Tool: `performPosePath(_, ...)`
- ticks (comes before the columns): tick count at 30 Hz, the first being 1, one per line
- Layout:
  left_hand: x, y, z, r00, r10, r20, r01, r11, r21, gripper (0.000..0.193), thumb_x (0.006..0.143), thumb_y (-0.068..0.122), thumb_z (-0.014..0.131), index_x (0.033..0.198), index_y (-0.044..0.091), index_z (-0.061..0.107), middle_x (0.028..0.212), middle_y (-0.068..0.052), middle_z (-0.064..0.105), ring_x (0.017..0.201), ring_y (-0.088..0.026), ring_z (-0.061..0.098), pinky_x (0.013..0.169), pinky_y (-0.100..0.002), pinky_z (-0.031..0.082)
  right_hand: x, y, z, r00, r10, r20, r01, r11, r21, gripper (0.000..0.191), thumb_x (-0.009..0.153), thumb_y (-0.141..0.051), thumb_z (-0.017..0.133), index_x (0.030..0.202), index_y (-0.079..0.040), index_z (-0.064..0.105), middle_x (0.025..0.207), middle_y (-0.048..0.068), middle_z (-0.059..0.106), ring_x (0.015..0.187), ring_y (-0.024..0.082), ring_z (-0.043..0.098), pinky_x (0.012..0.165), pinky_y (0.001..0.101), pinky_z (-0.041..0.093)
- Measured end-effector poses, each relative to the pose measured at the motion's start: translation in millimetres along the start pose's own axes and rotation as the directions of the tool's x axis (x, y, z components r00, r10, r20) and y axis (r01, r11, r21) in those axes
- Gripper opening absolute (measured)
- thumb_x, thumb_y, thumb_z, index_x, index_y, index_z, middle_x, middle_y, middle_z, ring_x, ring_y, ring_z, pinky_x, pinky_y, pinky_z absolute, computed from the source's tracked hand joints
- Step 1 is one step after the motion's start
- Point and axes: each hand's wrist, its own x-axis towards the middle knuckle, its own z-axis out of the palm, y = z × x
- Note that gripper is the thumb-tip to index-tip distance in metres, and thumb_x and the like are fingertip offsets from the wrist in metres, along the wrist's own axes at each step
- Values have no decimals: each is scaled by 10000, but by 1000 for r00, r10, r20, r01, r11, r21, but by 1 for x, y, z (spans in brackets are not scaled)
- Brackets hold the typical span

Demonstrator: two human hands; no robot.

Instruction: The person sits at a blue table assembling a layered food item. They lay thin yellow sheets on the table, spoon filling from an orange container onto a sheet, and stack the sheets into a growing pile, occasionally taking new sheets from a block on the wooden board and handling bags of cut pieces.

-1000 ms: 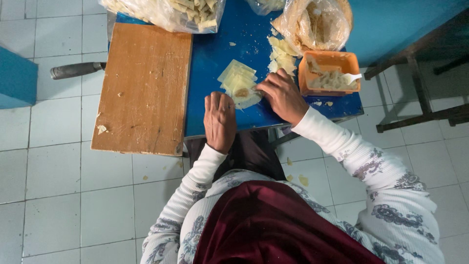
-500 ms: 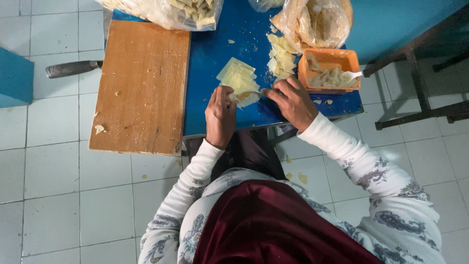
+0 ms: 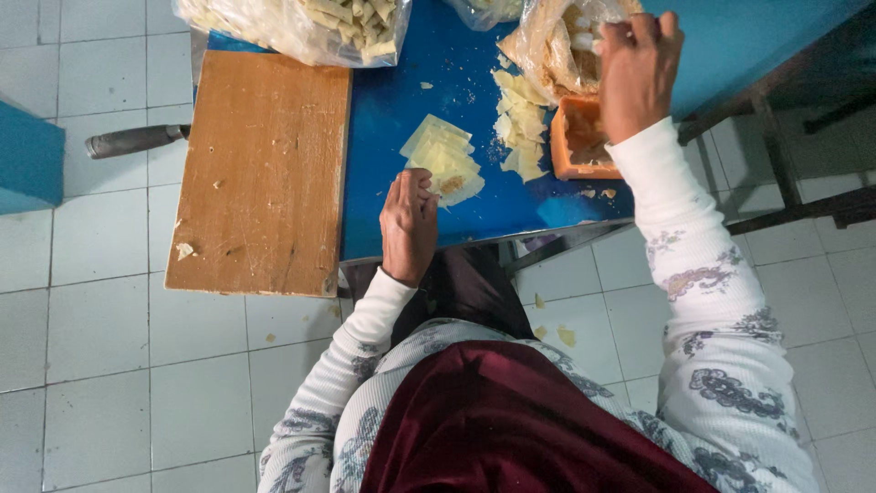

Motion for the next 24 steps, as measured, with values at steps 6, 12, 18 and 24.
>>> performPosePath(6, 0, -4, 2, 999, 14, 30, -14, 1000, 6, 312, 857, -96, 658, 1146, 5, 597, 1042, -155, 672, 931, -315, 682, 796, -387, 564, -48, -110, -36, 953, -77, 294, -98, 837, 538, 150, 940, -46, 707, 1073, -103, 749, 1001, 86, 629, 1017, 314, 563, 921, 449, 454)
performPosePath(12, 0, -3, -1, 993, 9, 114, -10, 1000, 1, 392, 833, -42, 736, 1191, -3, 582, 1046, -171, 642, 962, -327, 669, 825, -407, 550, -64, -149, -48, 947, 25, 321, -222, 773, 594, 258, 848, -78, 792, 1094, -92, 715, 1031, 102, 620, 1019, 355, 563, 903, 439, 458)
performPosePath(18, 3, 1, -5, 982, 58, 181, -71, 995, 65, 496, 776, 23, 805, 1216, 1, 576, 1109, -195, 639, 1034, -395, 615, 879, -458, 511, -65, -151, -48, 947, 53, 316, -258, 713, 652, 216, 858, -62, 786, 1047, -85, 686, 1055, 100, 673, 1056, 344, 622, 909, 441, 486)
performPosePath(24, 4, 1, -4, 976, 92, 196, -110, 991, 80, 503, 782, 49, 812, 1220, -3, 572, 1146, -197, 618, 1089, -414, 588, 927, -466, 494, -61, -157, -50, 931, 101, 350, -328, 649, 686, 214, 916, -23, 738, 1113, -66, 665, 1063, 110, 702, 968, 328, 699, 812, 418, 537)
